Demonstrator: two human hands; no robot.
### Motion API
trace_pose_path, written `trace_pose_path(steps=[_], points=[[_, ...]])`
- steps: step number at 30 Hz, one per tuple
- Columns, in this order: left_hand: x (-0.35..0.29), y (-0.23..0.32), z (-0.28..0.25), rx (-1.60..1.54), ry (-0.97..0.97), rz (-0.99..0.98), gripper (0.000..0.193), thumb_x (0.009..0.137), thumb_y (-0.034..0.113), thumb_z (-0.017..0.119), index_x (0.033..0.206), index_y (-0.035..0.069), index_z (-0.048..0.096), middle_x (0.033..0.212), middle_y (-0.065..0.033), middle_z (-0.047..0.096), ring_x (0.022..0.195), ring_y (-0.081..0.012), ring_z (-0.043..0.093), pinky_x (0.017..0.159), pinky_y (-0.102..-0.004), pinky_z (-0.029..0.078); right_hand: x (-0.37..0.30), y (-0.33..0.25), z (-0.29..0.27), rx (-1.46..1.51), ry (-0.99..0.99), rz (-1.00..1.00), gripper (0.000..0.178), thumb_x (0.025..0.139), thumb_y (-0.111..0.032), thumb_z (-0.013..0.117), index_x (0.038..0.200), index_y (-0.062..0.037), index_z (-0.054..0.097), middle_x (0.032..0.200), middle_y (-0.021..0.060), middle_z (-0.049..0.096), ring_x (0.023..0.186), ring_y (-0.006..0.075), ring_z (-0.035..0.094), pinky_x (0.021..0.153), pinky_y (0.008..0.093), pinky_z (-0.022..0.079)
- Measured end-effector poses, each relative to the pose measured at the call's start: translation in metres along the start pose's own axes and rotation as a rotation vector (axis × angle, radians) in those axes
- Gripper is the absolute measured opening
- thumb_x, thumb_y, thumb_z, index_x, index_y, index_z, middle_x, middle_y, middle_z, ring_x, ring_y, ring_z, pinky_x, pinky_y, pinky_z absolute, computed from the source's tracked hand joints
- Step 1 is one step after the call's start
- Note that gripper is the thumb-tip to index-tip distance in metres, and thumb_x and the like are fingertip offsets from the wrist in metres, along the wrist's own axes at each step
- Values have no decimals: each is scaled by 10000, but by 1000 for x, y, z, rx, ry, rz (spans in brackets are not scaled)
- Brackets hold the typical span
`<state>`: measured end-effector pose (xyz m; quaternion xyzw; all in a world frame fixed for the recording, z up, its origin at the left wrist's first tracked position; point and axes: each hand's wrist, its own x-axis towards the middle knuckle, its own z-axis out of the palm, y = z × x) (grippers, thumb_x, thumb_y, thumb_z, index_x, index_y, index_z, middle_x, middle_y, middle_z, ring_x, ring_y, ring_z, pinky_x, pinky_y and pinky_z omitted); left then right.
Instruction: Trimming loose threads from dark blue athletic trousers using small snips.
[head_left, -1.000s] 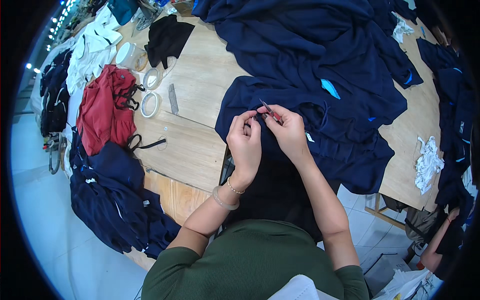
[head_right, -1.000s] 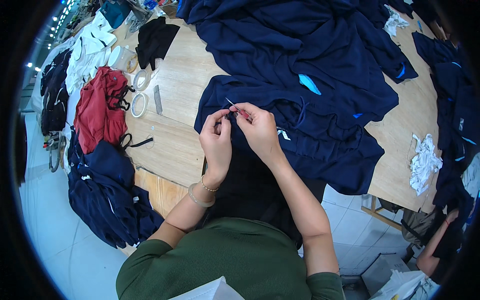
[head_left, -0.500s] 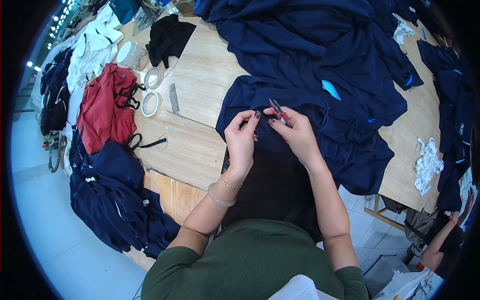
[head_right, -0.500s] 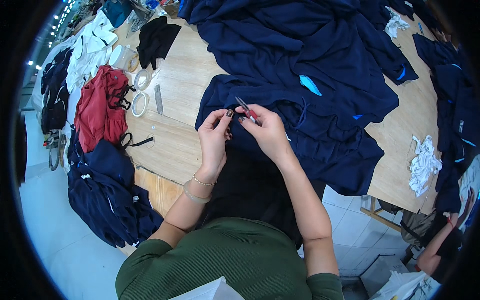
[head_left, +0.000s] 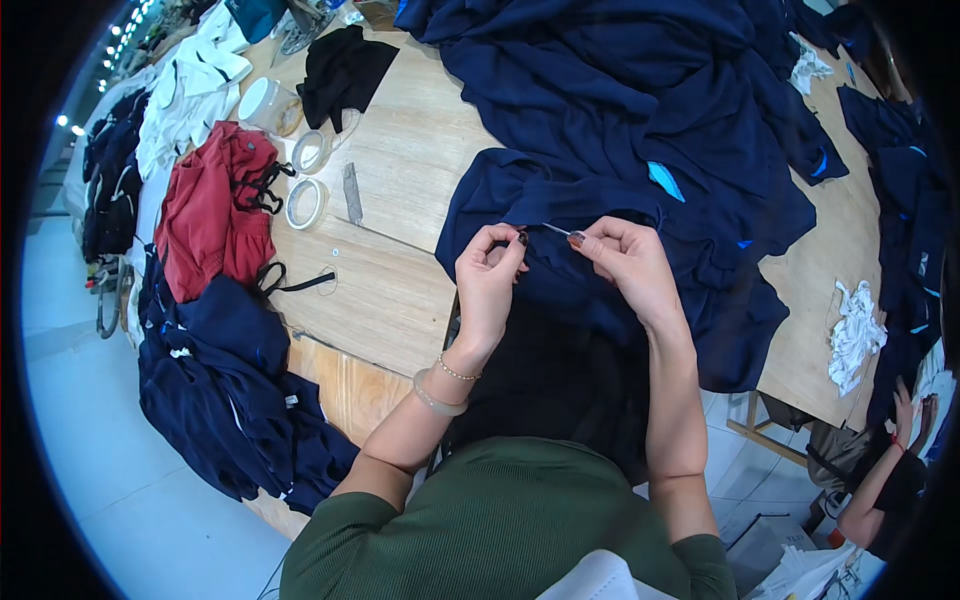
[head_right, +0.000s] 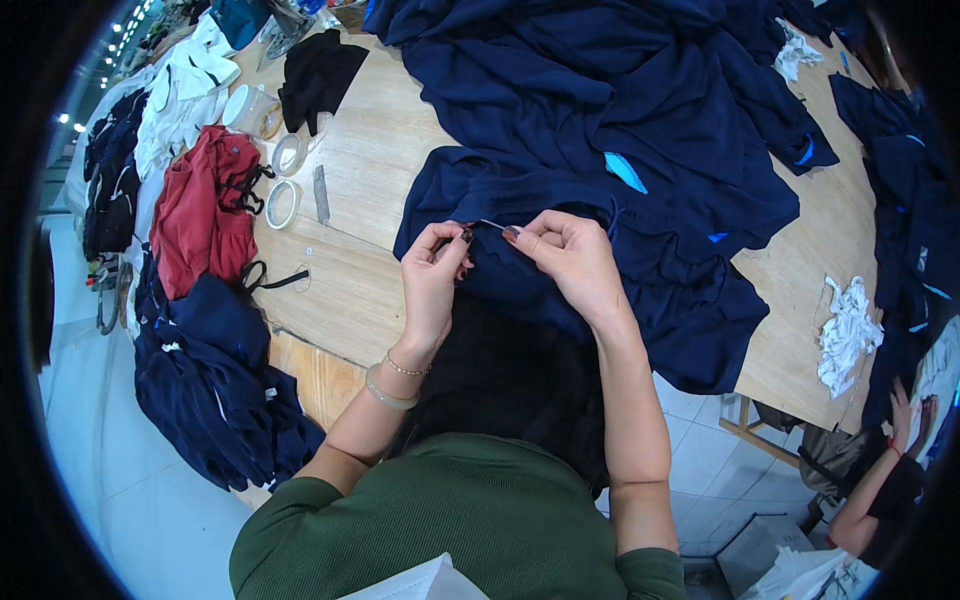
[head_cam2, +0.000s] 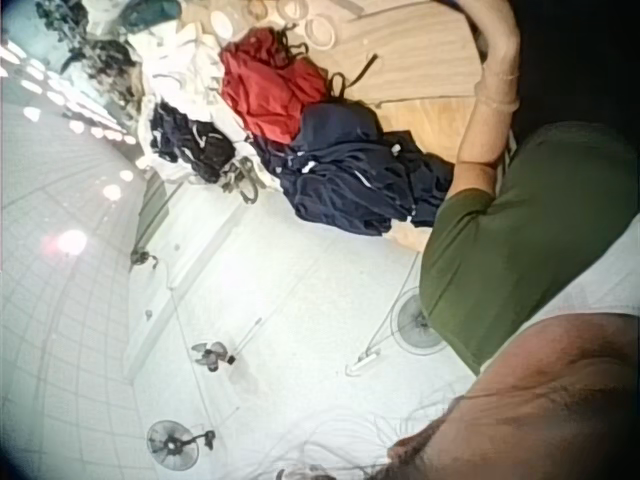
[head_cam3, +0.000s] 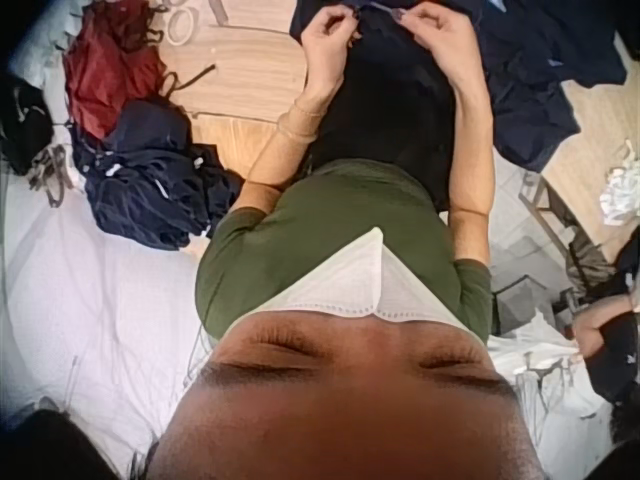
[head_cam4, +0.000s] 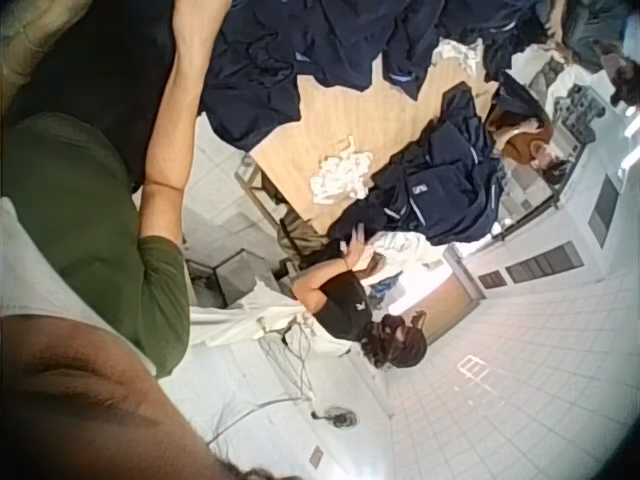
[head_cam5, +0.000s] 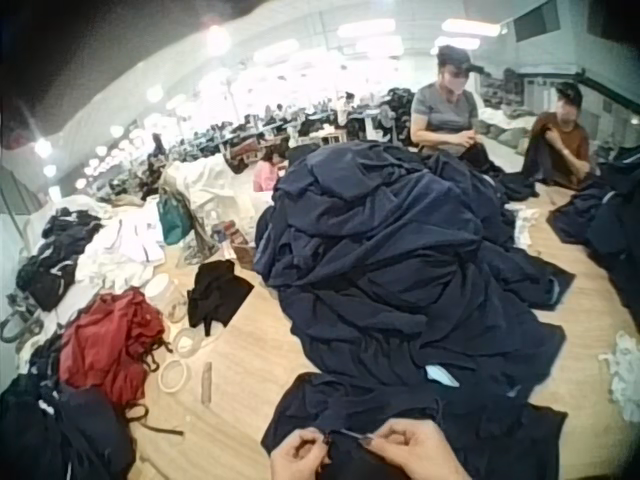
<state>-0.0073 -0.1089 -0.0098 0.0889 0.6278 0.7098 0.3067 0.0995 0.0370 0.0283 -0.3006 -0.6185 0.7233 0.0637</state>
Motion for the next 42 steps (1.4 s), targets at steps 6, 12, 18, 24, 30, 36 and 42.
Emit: trace_pose_path(steps=[6, 12, 18, 24, 30, 36, 42], points=[[1, -6, -1, -17, -21, 45, 8, 904, 14, 602, 905, 19, 596, 750, 34, 570, 638, -16, 524, 592, -151, 395, 10, 8, 7, -209, 121, -46, 214, 816, -172, 723, 736, 19, 666, 534, -22, 559, 496, 21, 413, 481, 222, 279], [2, -10, -2, -23, -31, 66, 27, 910, 28, 604, 921, 43, 623, 775, 37, 583, 639, -15, 515, 573, -150, 367, 16, 4, 18, -314, 127, -37, 259, 793, -215, 729, 714, 22, 660, 512, 15, 550, 480, 46, 426, 466, 242, 289], [2, -9, -2, -20, -37, 64, 29, 905, 20, 608, 920, 38, 624, 784, 40, 585, 648, -14, 515, 578, -148, 368, 16, -3, 25, -387, 156, -50, 213, 814, -165, 716, 709, 8, 651, 503, -55, 467, 489, 10, 337, 467, 229, 218], [1, -9, -3, -24, -35, 72, 35, 900, 15, 608, 914, 40, 629, 779, 43, 587, 649, -13, 514, 577, -147, 367, 18, -5, 29, -410, 169, -69, 223, 808, -171, 719, 706, 15, 650, 493, -41, 464, 484, 19, 346, 465, 234, 229], [1, -6, -1, -35, -23, 62, 28, 893, -15, 590, 916, -10, 607, 861, -7, 618, 641, -10, 517, 617, -155, 427, 21, -4, 31, -450, 178, -69, 253, 796, -199, 725, 708, 25, 648, 518, 30, 533, 477, 71, 439, 475, 254, 307], [-3, 0, -7, 27, -69, 108, 30, 899, -25, 571, 912, -35, 595, 1098, -78, 640, 651, -5, 497, 612, -155, 424, 22, -11, 25, -415, 202, -72, 212, 806, -156, 722, 721, 26, 654, 499, -37, 476, 489, 18, 359, 466, 231, 241], [-1, 1, -14, 154, -74, 134, 38, 877, -51, 578, 892, -30, 605, 1096, -58, 630, 651, 3, 443, 588, -147, 386, 25, -7, 20, -447, 112, -57, 212, 810, -156, 722, 728, 30, 660, 519, -31, 501, 501, 20, 372, 475, 224, 250]])
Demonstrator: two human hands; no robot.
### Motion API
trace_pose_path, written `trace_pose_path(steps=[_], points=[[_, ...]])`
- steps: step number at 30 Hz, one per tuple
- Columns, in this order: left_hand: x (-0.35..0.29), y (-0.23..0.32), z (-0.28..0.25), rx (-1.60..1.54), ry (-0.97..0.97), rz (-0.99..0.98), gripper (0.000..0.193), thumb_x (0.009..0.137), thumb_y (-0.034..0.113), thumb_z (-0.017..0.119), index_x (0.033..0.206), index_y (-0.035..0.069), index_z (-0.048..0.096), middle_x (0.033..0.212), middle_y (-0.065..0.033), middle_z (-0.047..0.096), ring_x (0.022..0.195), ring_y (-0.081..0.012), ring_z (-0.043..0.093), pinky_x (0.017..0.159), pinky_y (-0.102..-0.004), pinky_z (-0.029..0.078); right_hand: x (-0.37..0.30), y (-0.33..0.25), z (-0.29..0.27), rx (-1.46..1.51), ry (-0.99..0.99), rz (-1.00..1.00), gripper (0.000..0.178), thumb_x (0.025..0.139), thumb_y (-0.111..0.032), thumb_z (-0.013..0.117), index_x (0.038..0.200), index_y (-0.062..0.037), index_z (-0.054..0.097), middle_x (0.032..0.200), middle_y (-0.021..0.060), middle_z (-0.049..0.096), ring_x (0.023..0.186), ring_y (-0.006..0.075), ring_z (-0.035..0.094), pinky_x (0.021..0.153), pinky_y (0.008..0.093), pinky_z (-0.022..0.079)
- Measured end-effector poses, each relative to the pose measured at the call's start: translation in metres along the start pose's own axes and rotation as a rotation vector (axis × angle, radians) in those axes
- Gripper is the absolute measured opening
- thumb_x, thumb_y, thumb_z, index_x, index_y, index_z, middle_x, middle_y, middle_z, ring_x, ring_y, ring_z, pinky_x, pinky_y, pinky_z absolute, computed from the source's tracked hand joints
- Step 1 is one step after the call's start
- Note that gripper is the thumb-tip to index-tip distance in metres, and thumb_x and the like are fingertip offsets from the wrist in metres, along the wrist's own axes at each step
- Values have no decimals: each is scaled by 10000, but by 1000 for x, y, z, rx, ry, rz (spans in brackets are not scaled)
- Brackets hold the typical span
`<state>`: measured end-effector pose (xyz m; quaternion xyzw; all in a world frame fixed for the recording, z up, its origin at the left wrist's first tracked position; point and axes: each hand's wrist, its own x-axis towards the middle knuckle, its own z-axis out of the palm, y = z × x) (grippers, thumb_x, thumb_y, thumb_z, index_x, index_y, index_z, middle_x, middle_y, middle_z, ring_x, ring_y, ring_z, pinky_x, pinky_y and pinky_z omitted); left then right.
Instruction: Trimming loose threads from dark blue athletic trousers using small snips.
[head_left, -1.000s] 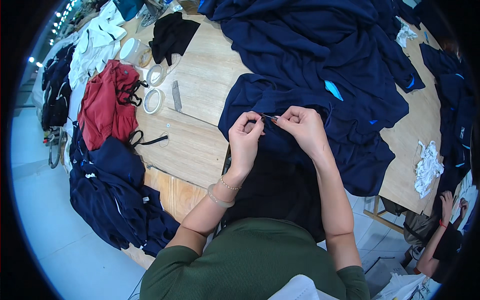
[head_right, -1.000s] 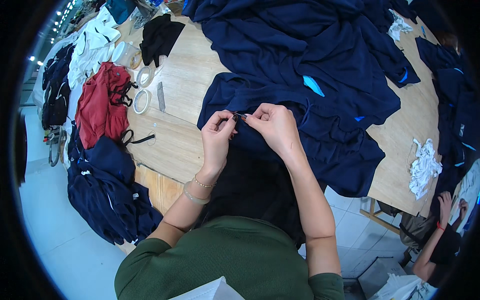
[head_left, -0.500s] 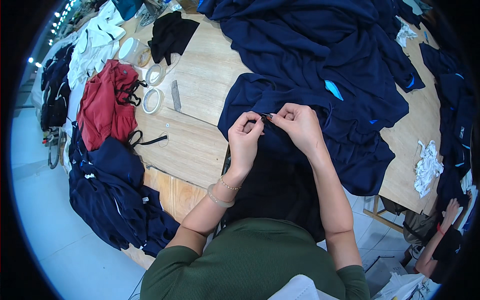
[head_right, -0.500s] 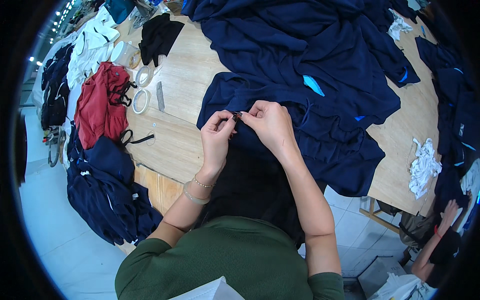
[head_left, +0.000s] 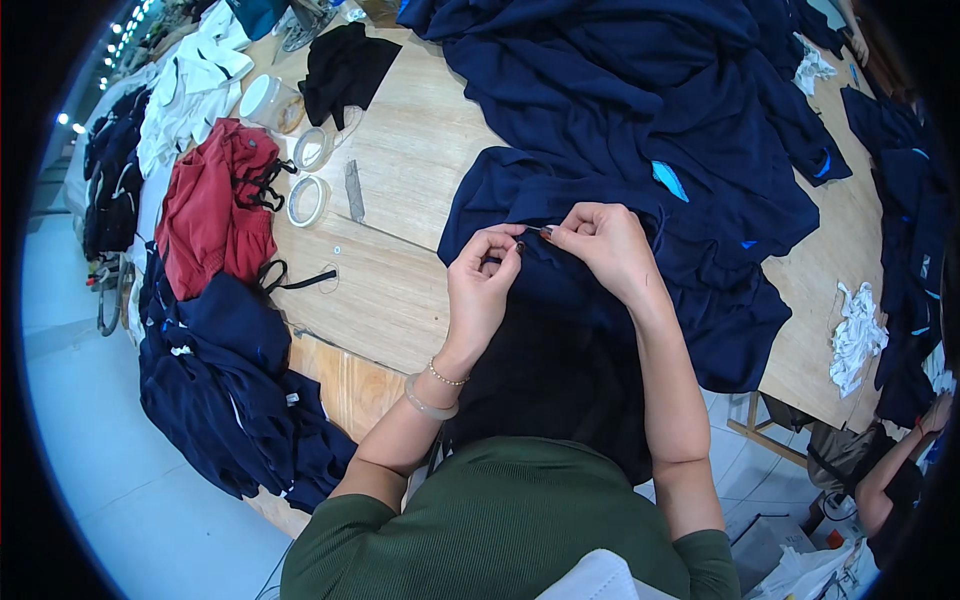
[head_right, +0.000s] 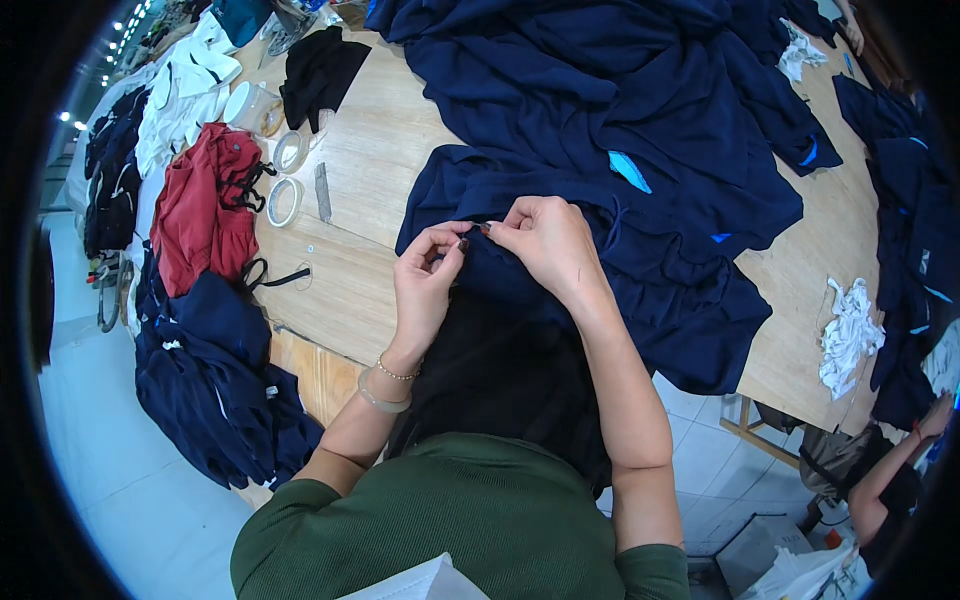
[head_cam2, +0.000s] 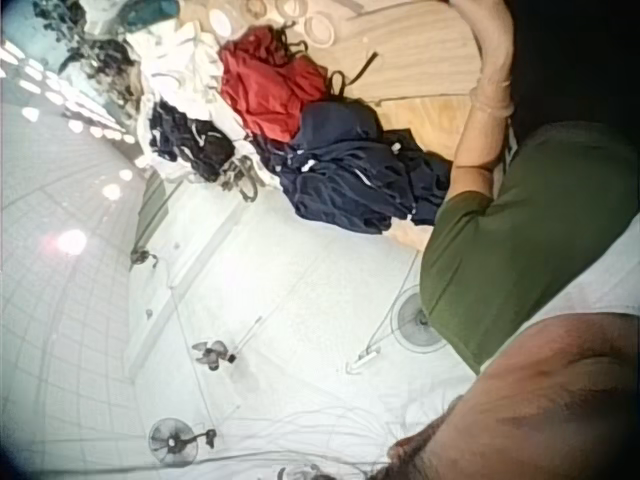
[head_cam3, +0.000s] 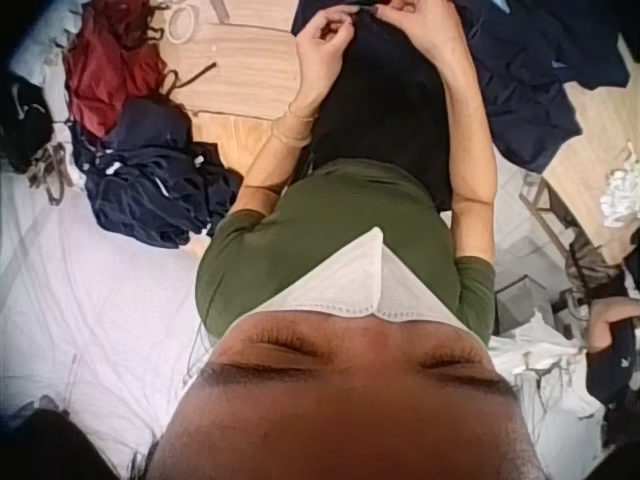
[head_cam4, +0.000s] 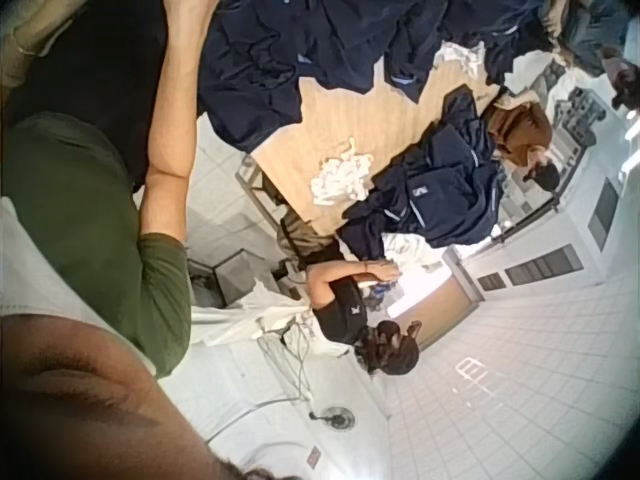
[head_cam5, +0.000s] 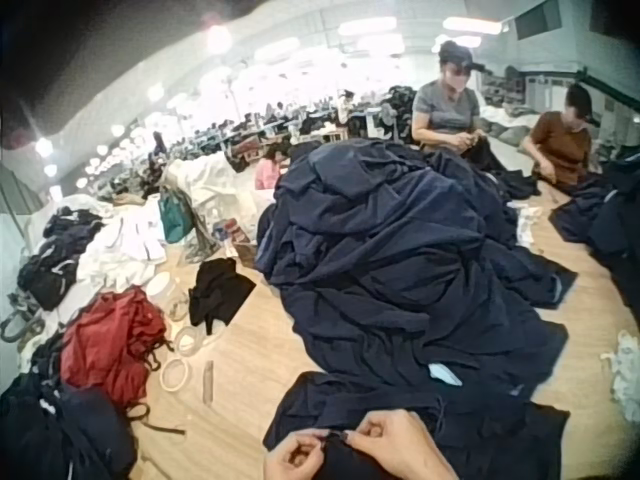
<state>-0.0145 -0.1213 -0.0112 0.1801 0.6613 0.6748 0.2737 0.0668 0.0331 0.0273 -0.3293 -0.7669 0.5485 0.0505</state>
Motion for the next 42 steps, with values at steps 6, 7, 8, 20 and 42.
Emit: trace_pose_path(steps=[6, 7, 8, 20, 42], points=[[-1, 3, -1, 83, -13, 4, 42, 853, -62, 597, 848, -29, 623, 1110, -44, 600, 675, 1, 465, 566, -140, 385, 0, 0, 6, 14, -31, -9, 232, 810, -166, 721, 715, 33, 648, 533, -29, 509, 509, 22, 375, 477, 223, 253], [-1, 3, -1, 82, -14, 5, 42, 853, -62, 597, 848, -29, 623, 1110, -44, 600, 675, 1, 465, 566, -140, 385, 1, 1, 8, 30, -22, -10, 235, 809, -167, 720, 714, 35, 646, 532, -26, 505, 511, 22, 375, 476, 224, 253], [-1, 3, -1, 78, -13, 6, 45, 852, -65, 597, 850, -28, 622, 1105, -44, 597, 681, -2, 473, 569, -142, 390, 1, 0, 9, 30, -21, -10, 235, 809, -167, 720, 714, 35, 646, 532, -26, 505, 511, 22, 375, 476, 224, 253], [0, 2, -1, 63, -9, 10, 45, 851, -71, 597, 845, -32, 619, 1092, -39, 590, 710, -8, 492, 581, -142, 403, 5, -2, 14, -31, 31, -39, 266, 769, -225, 725, 707, 23, 655, 545, 112, 593, 488, 170, 554, 521, 289, 418], [-34, 45, -77, 642, -939, -444, 53, 826, -6, 625, 870, 5, 597, 775, -47, 658, 671, -95, 582, 606, -258, 459, -50, 12, -87, 467, 267, -13, 179, 898, -170, 620, 923, -2, 675, 654, -59, 533, 571, 6, 380, 515, 197, 251]])
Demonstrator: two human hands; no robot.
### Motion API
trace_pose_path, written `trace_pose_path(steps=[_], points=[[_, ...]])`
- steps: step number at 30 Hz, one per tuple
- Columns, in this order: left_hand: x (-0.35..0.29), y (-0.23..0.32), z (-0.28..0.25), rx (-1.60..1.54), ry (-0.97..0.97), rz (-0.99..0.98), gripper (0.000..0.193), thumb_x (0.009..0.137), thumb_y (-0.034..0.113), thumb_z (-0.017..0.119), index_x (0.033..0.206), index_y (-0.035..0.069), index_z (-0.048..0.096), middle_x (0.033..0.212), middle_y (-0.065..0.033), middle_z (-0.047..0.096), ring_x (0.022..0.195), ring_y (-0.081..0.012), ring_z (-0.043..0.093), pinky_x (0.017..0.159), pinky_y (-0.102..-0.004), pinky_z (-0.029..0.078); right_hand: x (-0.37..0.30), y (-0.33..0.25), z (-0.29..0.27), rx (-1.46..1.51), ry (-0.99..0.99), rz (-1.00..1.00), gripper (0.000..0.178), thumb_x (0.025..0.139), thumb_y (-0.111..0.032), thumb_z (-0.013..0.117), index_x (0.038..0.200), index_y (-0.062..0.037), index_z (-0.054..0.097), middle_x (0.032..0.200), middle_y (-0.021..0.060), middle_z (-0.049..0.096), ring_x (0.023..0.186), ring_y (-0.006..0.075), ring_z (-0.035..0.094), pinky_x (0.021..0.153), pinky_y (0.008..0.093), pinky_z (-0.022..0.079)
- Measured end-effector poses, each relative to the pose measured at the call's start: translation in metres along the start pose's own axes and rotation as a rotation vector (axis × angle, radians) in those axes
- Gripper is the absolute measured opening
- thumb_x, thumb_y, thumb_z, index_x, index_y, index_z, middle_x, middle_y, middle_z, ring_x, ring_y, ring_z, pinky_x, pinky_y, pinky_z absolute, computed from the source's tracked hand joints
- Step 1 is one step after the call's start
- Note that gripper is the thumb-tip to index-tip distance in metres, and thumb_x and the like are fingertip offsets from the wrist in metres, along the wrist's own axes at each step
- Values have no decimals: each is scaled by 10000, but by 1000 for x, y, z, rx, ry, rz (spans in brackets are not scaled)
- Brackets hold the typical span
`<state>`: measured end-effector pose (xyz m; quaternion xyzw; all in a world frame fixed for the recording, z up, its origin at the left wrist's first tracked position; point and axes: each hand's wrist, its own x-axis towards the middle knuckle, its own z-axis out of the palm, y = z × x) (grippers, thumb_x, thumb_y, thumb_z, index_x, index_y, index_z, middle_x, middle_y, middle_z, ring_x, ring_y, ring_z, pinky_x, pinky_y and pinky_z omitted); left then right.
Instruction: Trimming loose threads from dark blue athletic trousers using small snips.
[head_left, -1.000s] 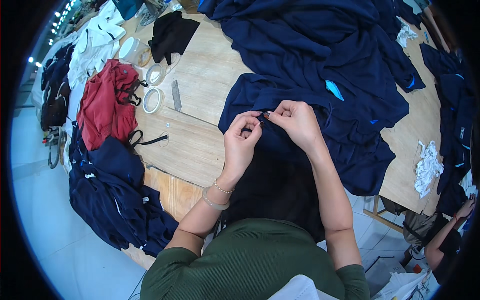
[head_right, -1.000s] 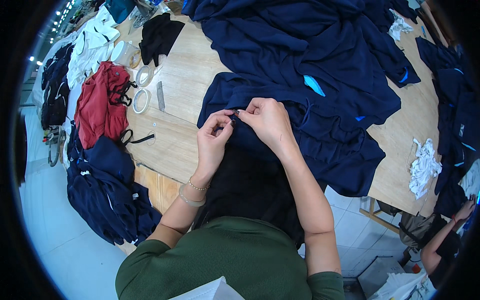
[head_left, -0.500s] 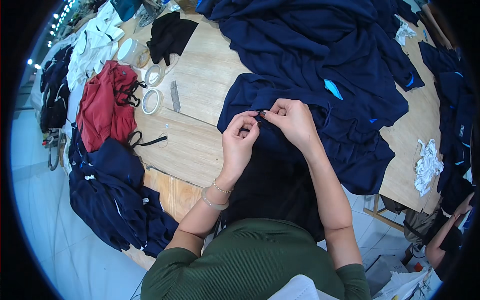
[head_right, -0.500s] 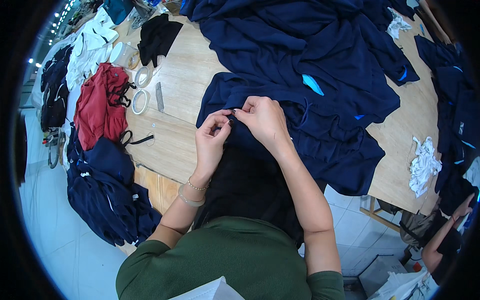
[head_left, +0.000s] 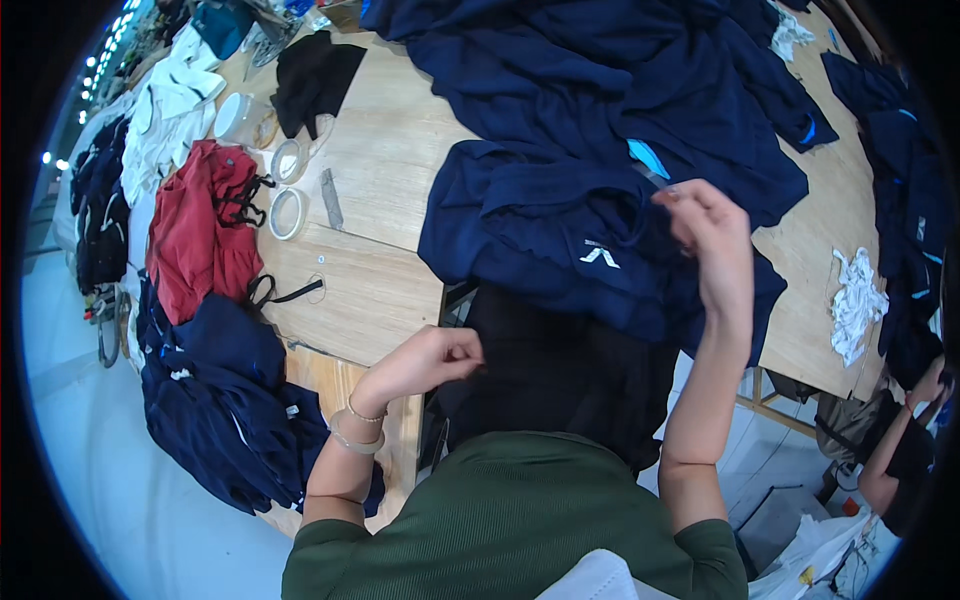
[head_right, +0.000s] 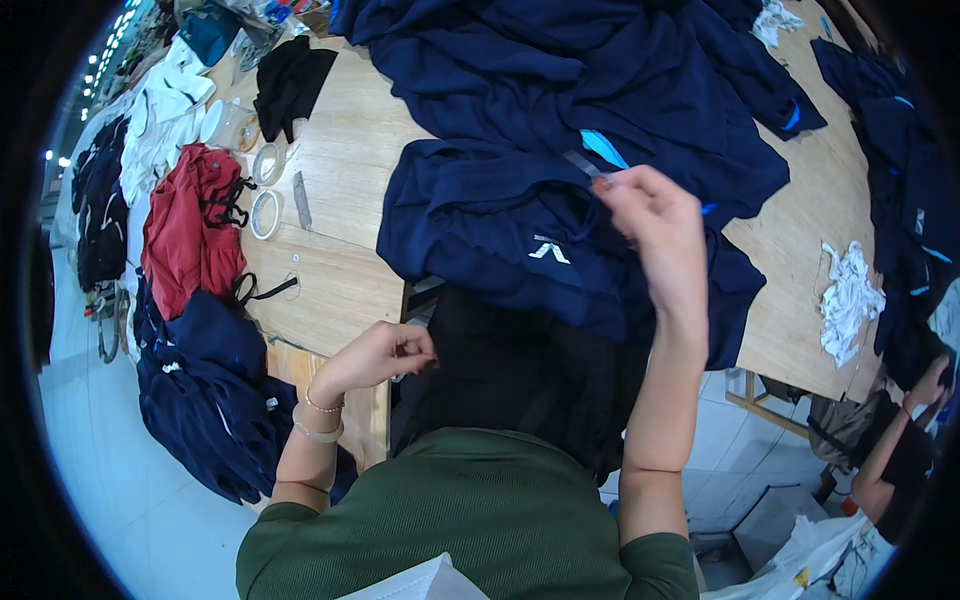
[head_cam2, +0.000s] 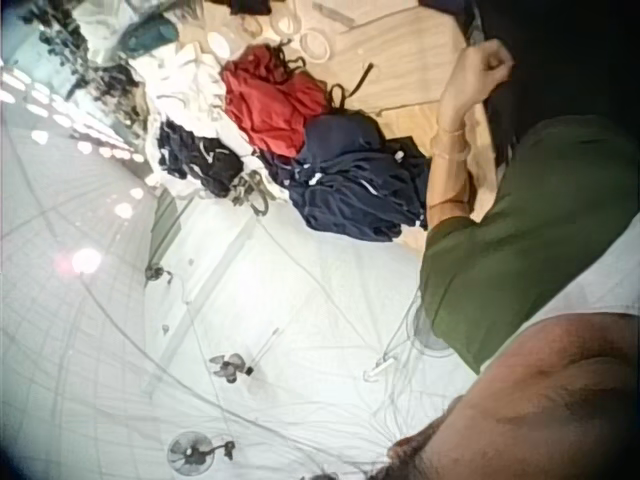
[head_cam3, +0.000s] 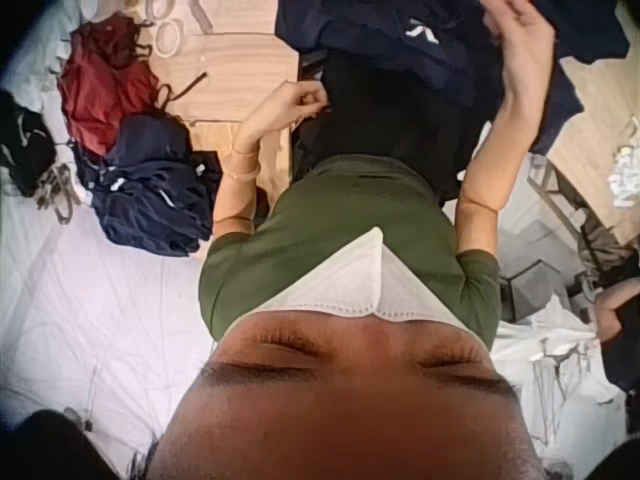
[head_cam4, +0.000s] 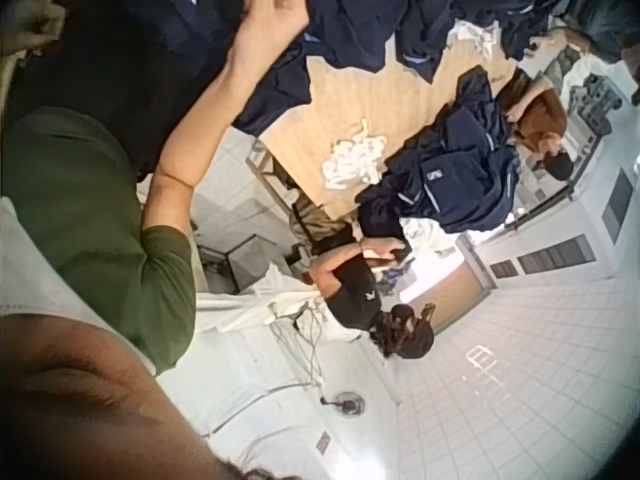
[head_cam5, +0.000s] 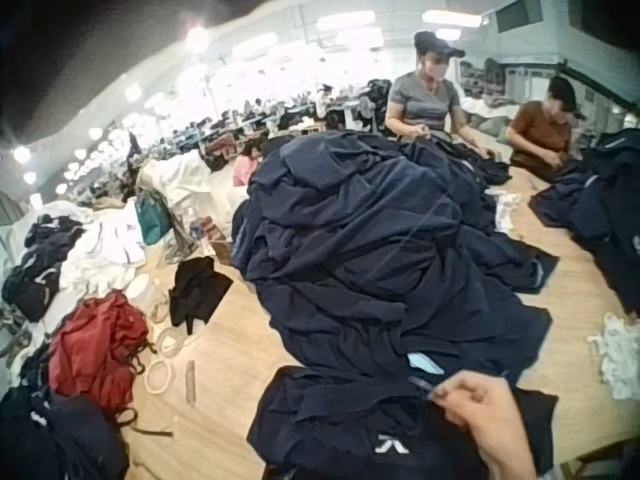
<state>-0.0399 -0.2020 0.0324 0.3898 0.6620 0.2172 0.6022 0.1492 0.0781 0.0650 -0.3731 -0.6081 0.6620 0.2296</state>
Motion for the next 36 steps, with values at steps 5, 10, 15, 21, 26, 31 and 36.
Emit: trace_pose_path(steps=[5, 10, 15, 21, 26, 31, 36], points=[[13, -12, 9, 271, 404, -61, 79, 812, 59, 670, 796, 3, 617, 641, -126, 583, 588, -266, 584, 570, -342, 454, -29, 16, -64, -8, 296, -185, 244, 1006, -215, 475, 1104, -28, 597, 763, 9, 551, 641, 61, 463, 595, 192, 356], [33, 4, 5, 232, 590, 233, 138, 831, 105, 674, 758, -3, 626, 583, -112, 564, 534, -240, 567, 549, -330, 443, -63, 31, -111, -45, 567, -185, 200, 975, -229, 559, 1035, -43, 603, 737, -35, 473, 620, 49, 374, 578, 204, 292], [57, 29, -34, 57, 814, -38, 124, 822, 133, 696, 861, 17, 673, 758, -94, 631, 678, -204, 612, 602, -303, 457, -83, 60, -136, -58, 645, -37, 152, 912, -177, 648, 852, -39, 665, 639, -75, 419, 528, 9, 284, 461, 197, 166], [105, 44, -52, 650, 1029, 688, 252, 827, 136, 699, 1051, 24, 676, 939, -113, 651, 818, -123, 597, 666, -245, 463, -53, 62, -88, -483, 476, -115, 291, 819, -96, 728, 1064, -1, 603, 663, -34, 447, 645, 54, 404, 602, 202, 348], [137, 36, -84, 170, 1078, 424, 184, 904, 136, 623, 944, -28, 696, 641, -107, 651, 513, -120, 568, 524, -253, 452, -7, 81, -104, -529, 642, -163, 139, 822, -86, 669, 862, 11, 579, 629, 1, 479, 607, 78, 415, 585, 241, 379], [142, 37, -88, 156, 1015, 306, 187, 904, 127, 617, 952, -37, 692, 673, -90, 664, 524, -92, 559, 525, -247, 451, 4, 93, -118, -421, 650, -152, 150, 816, -90, 660, 786, 2, 544, 628, 12, 491, 603, 85, 422, 588, 248, 383], [139, 34, -86, 126, 1014, 324, 191, 907, 128, 615, 958, -40, 688, 689, -82, 670, 526, -91, 557, 524, -238, 449, 4, 95, -114, -334, 641, -162, 147, 821, -85, 657, 786, -1, 542, 639, -4, 488, 612, 82, 423, 595, 246, 376]])
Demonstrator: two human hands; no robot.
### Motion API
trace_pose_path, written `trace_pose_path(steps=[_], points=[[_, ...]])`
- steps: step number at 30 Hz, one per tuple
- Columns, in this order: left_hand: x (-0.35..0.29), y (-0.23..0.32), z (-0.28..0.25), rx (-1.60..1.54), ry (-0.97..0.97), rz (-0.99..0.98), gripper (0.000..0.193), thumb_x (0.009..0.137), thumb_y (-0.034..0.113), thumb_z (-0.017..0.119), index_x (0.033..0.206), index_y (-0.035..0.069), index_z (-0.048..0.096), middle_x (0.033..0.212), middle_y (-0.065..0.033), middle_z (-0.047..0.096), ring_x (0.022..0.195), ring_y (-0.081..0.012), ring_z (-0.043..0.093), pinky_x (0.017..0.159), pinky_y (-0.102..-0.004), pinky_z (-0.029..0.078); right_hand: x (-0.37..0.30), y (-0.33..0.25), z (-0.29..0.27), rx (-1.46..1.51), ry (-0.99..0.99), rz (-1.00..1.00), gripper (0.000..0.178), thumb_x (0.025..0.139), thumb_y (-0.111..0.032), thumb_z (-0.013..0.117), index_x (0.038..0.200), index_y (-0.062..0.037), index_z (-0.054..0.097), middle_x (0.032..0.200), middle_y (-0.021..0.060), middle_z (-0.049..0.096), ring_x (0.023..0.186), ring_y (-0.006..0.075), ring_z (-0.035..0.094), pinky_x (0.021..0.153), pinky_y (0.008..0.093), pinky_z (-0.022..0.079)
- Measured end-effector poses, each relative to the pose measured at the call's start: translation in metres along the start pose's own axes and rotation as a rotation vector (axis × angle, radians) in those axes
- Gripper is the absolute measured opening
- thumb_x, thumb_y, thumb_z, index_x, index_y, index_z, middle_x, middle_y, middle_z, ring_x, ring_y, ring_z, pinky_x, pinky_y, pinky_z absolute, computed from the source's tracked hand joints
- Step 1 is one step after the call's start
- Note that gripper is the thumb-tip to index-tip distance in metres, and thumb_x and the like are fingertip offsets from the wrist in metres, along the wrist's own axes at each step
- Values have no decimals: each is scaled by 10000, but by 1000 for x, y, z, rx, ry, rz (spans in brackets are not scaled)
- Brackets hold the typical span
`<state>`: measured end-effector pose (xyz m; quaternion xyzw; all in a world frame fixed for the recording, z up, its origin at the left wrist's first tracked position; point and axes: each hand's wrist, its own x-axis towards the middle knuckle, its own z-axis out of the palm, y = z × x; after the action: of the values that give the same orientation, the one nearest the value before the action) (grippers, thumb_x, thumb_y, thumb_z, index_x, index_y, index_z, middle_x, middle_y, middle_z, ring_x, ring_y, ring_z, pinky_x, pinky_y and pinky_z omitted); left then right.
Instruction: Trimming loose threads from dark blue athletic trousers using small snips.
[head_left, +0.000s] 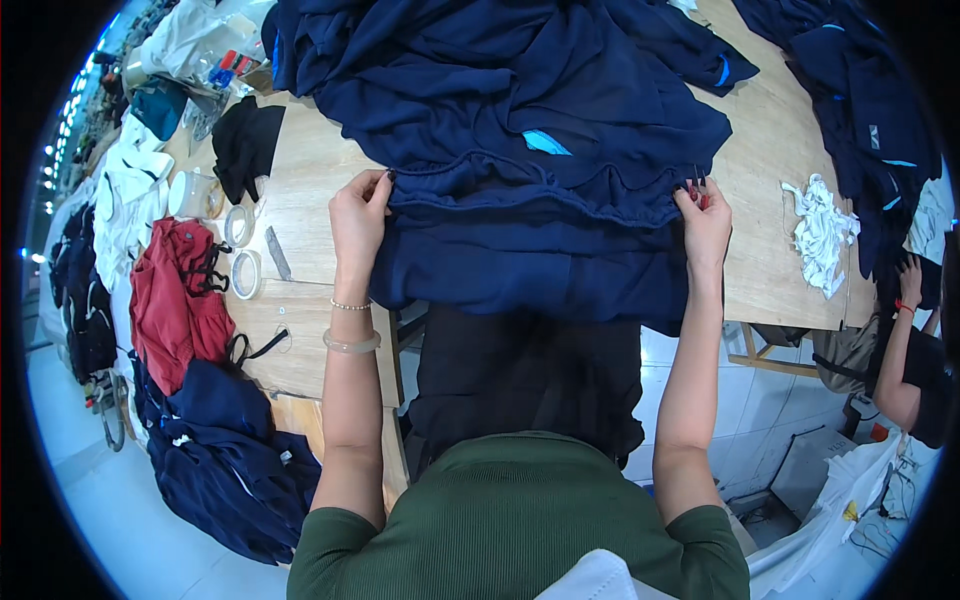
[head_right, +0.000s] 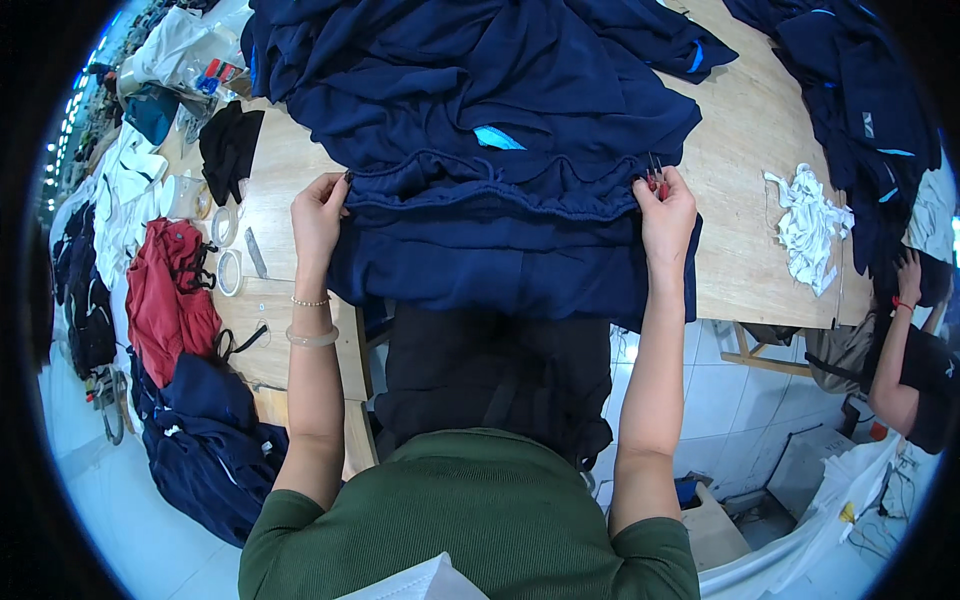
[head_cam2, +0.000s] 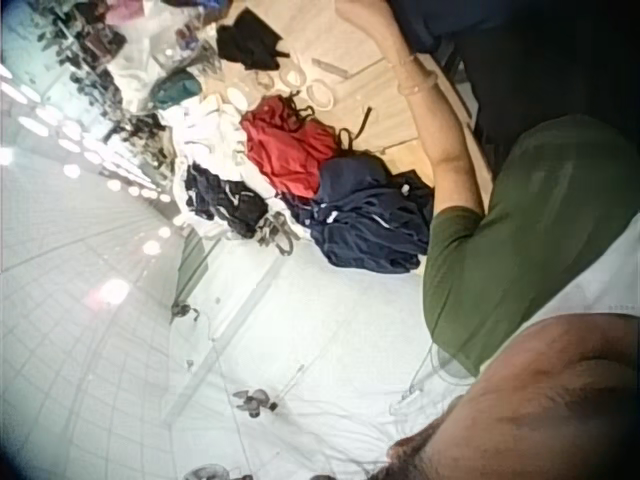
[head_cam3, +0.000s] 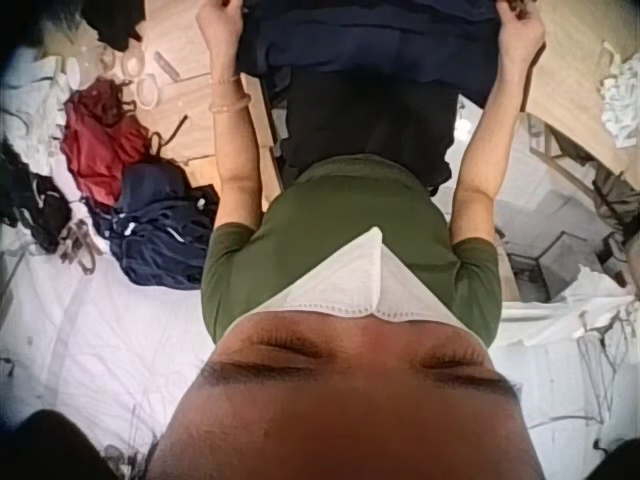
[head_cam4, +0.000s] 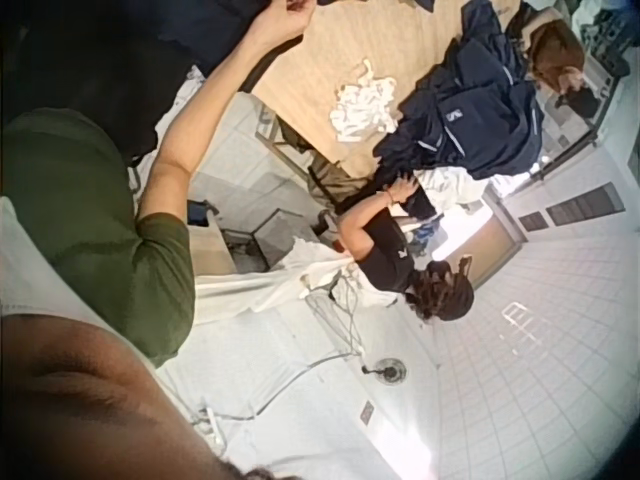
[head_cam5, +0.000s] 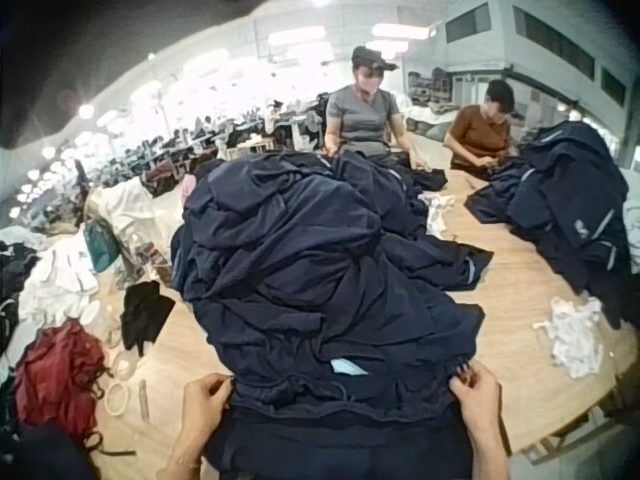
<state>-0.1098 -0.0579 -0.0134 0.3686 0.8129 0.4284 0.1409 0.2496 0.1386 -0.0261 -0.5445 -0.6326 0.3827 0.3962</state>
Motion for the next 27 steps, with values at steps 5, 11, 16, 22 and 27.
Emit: trace_pose_path(steps=[5, 11, 16, 22, 27], points=[[-2, 5, -2, -13, -7, -19, 187, 907, 125, 619, 959, -42, 683, 684, -75, 664, 530, -88, 555, 525, -236, 449, -2, -1, -3, -16, -22, -5, 127, 821, -73, 658, 808, -4, 552, 665, -11, 499, 632, 72, 422, 612, 237, 377], [-23, 8, -28, -141, -240, 17, 149, 928, 114, 605, 962, -8, 683, 871, -23, 659, 772, -56, 578, 672, -198, 458, -32, -40, -36, 35, -312, 50, 82, 850, -45, 653, 850, 25, 611, 755, -1, 544, 699, 50, 462, 662, 222, 395], [-31, 8, -30, -372, -316, -199, 176, 950, 136, 585, 1056, 19, 662, 924, 4, 637, 835, -53, 564, 698, -197, 464, -24, -27, -49, 227, -357, 307, 165, 920, -167, 626, 904, -10, 677, 600, -72, 451, 520, 17, 369, 493, 200, 283], [-28, 16, -30, -370, -441, -328, 235, 934, 167, 619, 1107, 9, 631, 927, 4, 619, 823, -52, 544, 729, -207, 467, -11, -26, -38, 163, -371, 448, 218, 912, -250, 638, 993, -49, 659, 587, -88, 428, 471, 20, 310, 448, 209, 214], [-26, 8, -28, -384, -510, -308, 221, 895, 155, 670, 1060, 13, 636, 892, 16, 604, 804, -48, 524, 752, -201, 451, -3, -27, -40, 265, -549, 540, 249, 884, -250, 679, 1042, -67, 619, 649, -72, 473, 479, 22, 347, 444, 197, 241]])
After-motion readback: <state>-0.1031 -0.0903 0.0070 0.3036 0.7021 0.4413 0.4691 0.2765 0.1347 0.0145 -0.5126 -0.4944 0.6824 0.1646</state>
